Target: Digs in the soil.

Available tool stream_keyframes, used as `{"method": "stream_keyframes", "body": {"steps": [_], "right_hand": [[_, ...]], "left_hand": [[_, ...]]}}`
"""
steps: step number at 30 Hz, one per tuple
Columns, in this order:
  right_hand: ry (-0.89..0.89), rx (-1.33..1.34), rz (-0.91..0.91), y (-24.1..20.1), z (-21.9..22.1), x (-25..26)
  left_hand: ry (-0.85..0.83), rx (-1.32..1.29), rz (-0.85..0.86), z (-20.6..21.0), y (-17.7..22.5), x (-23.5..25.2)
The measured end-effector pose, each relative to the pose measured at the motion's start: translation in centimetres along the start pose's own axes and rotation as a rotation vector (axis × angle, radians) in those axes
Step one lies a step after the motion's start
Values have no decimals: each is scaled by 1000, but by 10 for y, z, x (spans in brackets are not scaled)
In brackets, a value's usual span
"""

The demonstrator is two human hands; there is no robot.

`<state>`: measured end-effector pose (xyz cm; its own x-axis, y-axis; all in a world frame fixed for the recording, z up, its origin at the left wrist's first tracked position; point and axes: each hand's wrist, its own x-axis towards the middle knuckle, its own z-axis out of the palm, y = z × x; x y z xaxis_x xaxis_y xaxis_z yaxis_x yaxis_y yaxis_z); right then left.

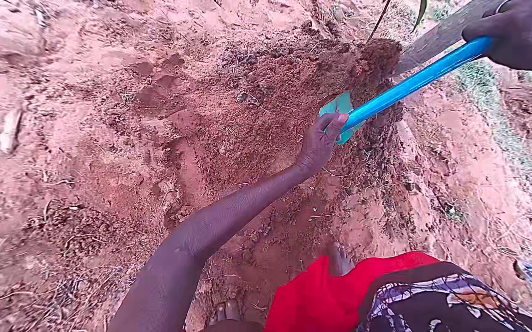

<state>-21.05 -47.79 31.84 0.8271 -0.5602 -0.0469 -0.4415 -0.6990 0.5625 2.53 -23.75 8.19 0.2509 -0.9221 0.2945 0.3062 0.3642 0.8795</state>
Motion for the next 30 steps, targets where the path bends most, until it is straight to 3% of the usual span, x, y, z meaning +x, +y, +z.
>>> {"method": "stream_keyframes", "body": {"steps": [2, 6, 11, 17, 22, 25, 30], "right_hand": [[-155, 57, -76, -106, -28, 6], [-339, 312, -281, -263, -4, 3], [-712, 730, -308, -400, 22, -38], [-702, 867, -160, -431, 69, -102], [-596, 910, -129, -435, 102, -132], [-483, 888, -122, -438, 113, -134], [-441, 825, -120, -448, 101, -141]], "left_hand": [[14, -17, -180, -28, 3, -62], [263, 98, -469, -116, 20, -187], [518, 207, -542, -208, 42, -246], [348, 315, -616, -200, 9, -256], [178, 325, -373, -187, -11, -274], [209, 342, -268, -184, -22, -279], [210, 336, -213, -188, -28, -289]]}}
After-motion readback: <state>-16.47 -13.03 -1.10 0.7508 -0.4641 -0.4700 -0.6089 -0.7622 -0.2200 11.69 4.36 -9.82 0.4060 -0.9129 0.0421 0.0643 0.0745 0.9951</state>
